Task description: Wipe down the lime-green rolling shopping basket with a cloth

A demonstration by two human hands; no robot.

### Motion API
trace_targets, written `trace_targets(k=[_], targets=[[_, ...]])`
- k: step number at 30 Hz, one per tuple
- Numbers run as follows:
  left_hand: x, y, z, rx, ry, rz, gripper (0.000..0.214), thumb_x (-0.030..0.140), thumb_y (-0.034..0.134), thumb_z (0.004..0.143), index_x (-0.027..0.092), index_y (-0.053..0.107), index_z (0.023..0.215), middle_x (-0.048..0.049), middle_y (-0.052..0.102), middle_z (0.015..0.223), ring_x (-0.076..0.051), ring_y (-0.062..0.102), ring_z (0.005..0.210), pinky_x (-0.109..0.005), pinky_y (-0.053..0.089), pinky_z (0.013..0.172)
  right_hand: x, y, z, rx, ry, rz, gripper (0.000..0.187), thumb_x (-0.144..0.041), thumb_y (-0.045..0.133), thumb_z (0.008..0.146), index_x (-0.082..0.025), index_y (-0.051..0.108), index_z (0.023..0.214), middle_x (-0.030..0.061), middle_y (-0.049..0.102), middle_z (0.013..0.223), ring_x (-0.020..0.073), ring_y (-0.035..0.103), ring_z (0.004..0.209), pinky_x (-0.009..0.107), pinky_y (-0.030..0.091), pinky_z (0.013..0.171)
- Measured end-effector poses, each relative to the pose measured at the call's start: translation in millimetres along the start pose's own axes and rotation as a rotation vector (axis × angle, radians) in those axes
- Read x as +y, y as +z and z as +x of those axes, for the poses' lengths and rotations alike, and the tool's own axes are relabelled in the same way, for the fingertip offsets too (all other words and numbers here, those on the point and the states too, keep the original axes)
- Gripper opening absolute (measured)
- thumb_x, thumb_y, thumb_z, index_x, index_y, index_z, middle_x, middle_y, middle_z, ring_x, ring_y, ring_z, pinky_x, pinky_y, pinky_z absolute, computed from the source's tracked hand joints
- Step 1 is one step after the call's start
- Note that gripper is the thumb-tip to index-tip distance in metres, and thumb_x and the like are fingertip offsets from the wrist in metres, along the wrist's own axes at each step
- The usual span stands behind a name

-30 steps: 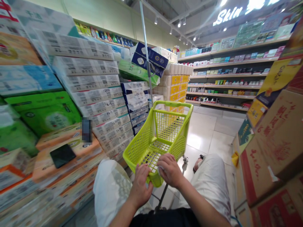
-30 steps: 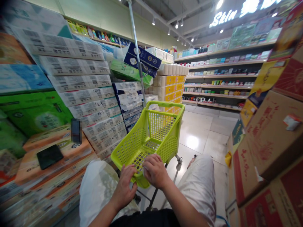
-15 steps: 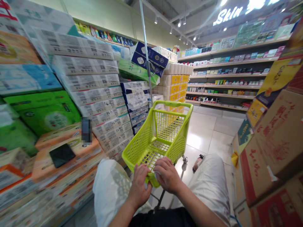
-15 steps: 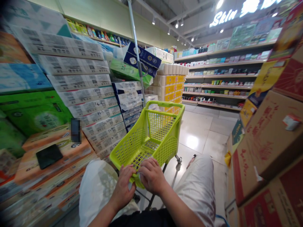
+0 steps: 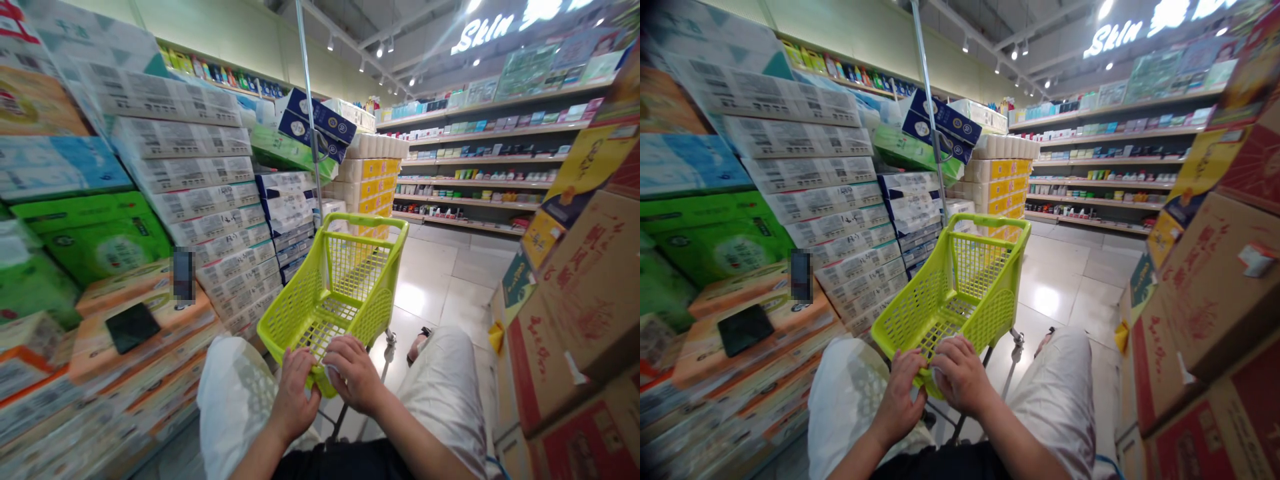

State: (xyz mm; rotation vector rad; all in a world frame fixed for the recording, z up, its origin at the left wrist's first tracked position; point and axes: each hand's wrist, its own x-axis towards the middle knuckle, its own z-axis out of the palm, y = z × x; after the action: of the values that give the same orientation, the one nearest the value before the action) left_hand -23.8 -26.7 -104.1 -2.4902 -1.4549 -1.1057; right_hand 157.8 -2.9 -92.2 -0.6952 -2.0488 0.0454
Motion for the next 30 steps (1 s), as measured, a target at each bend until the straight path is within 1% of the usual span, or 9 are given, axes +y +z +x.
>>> trace_targets(k=[4,7,10,13,17,20,22,26,30], targets=[[2,-1.3,2,0.012,0.019,-0.005,0.030,0.013,0.048,0.069,0.021,0.052,0.098,-0.0064,0.061,0.097,-0.027,0.055,0.109,-0.058,0.033,0.107,32,-12,17,0.083,0.150,-0.026,0.019,-0.016,0.049,0.088,-0.022,0.062,0.100,0.0055,0.063,0.099,0.0199,0.054,0.101,0.039,0.043,0.094],[4,0.1,3,0.013,0.017,-0.005,0.031,0.012,0.047,0.069,0.021,0.051,0.098,-0.0066,0.061,0.098,-0.027,0.054,0.109,-0.058,0.032,0.107,34,-10,18,0.159,0.250,-0.030,0.019,-0.014,0.047,0.088,-0.021,0.061,0.098,0.0068,0.063,0.101,0.0208,0.054,0.105,0.040,0.043,0.096],[2,2.5,1,0.010,0.015,-0.007,0.031,0.013,0.048,0.069,0.021,0.051,0.099,-0.0066,0.061,0.099,-0.028,0.054,0.110,-0.058,0.032,0.106,10,1,5,0.146,0.195,-0.023,0.024,-0.010,0.046,0.087,-0.021,0.060,0.103,0.0070,0.062,0.105,0.0211,0.051,0.113,0.043,0.039,0.103],[-1,3.7,-1,0.007,0.008,-0.009,0.031,0.014,0.049,0.070,0.021,0.051,0.100,-0.0065,0.061,0.099,-0.028,0.054,0.109,-0.058,0.033,0.106,-12,7,-6,0.066,0.080,-0.015,0.027,-0.011,0.046,0.087,-0.023,0.059,0.108,0.0060,0.062,0.108,0.0208,0.049,0.118,0.043,0.036,0.106],[-3,2.9,-3,-0.005,-0.001,-0.003,0.033,0.013,0.049,0.070,0.021,0.051,0.102,-0.0062,0.061,0.100,-0.027,0.054,0.110,-0.059,0.032,0.107,-1,-3,2,-0.021,0.025,0.005,0.023,-0.014,0.049,0.087,-0.023,0.061,0.105,0.0043,0.064,0.103,0.0195,0.054,0.106,0.041,0.040,0.100],[-1,1.9,-2,0.008,0.008,-0.006,0.033,0.012,0.048,0.069,0.021,0.051,0.101,-0.0065,0.060,0.100,-0.027,0.053,0.110,-0.058,0.032,0.107,20,-9,12,0.072,0.147,-0.009,0.021,-0.014,0.048,0.088,-0.022,0.061,0.102,0.0058,0.063,0.102,0.0200,0.054,0.104,0.041,0.043,0.096],[1,1.4,-1,0.015,0.014,-0.010,0.032,0.013,0.047,0.069,0.021,0.051,0.100,-0.0067,0.060,0.100,-0.027,0.053,0.110,-0.057,0.032,0.107,23,-8,13,0.142,0.217,-0.011,0.022,-0.013,0.047,0.088,-0.022,0.061,0.102,0.0068,0.063,0.104,0.0208,0.054,0.107,0.042,0.042,0.099],[4,0.9,0,0.010,-0.007,-0.017,0.030,0.014,0.048,0.068,0.022,0.053,0.097,-0.0063,0.061,0.097,-0.027,0.054,0.109,-0.056,0.034,0.107,-1,5,-1,0.165,0.221,0.011,0.028,-0.009,0.045,0.085,-0.022,0.060,0.105,0.0073,0.062,0.107,0.0216,0.051,0.118,0.044,0.039,0.106],[1,0.8,-2,0.000,-0.019,-0.021,0.029,0.016,0.050,0.070,0.022,0.053,0.098,-0.0061,0.062,0.097,-0.027,0.055,0.109,-0.056,0.034,0.107,-17,6,-8,0.022,0.069,0.021,0.029,-0.011,0.048,0.086,-0.024,0.060,0.108,0.0051,0.064,0.107,0.0203,0.052,0.116,0.042,0.038,0.106]])
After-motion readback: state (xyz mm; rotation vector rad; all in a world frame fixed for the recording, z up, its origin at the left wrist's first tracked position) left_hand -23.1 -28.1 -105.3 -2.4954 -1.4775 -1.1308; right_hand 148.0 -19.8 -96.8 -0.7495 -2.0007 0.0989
